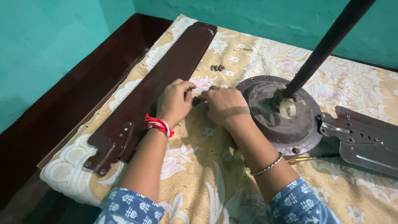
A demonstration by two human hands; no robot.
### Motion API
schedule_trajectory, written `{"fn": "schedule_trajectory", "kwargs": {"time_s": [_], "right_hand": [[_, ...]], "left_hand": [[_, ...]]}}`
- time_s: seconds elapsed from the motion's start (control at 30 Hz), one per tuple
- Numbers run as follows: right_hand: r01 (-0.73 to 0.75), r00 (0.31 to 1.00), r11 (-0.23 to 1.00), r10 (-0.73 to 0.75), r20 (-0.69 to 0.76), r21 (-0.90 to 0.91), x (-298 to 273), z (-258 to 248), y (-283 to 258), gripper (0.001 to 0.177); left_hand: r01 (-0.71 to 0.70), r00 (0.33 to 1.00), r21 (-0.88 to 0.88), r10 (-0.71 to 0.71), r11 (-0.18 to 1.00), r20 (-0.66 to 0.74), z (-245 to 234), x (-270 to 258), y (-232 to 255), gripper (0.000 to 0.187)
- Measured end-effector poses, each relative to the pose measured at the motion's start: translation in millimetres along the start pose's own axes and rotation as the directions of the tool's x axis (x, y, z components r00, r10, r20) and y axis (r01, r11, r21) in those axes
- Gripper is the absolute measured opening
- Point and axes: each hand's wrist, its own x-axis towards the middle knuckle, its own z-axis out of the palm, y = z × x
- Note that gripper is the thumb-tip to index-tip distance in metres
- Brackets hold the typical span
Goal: The person uses a screwdriver to attach a ceiling fan blade to the fan motor housing. They align the blade, insert screws, and tighten them to secure the blade in place.
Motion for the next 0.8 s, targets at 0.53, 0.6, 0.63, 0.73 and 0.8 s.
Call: {"fn": "schedule_trajectory", "kwargs": {"time_s": [0.53,0.6,0.63,0.73,0.8], "right_hand": [[0.182,0.953,0.981,-0.160,-0.255,0.063,-5.6,2.0,7.8,0.037],[0.245,0.927,0.966,-0.210,-0.312,0.077,-7.1,0.1,12.5,0.043],[0.270,0.906,0.962,-0.240,-0.348,0.039,-9.7,-1.6,15.2,0.045],[0.317,0.865,0.947,-0.310,-0.395,-0.049,-23.8,-9.0,21.6,0.050],[0.306,0.879,0.949,-0.312,-0.360,-0.076,-37.3,-19.3,29.3,0.052]], "left_hand": [[-0.112,0.992,0.148,0.119,0.983,-0.038,53.2,6.3,-43.7,0.040],[-0.138,0.990,0.191,0.130,0.972,0.051,51.3,5.1,-49.4,0.052],[-0.139,0.990,0.196,0.129,0.971,0.063,50.8,6.0,-49.4,0.055],[-0.091,0.993,0.205,0.073,0.975,0.094,48.7,5.3,-43.6,0.059],[-0.003,0.994,0.188,-0.018,0.982,0.112,48.8,5.8,-36.1,0.062]]}}
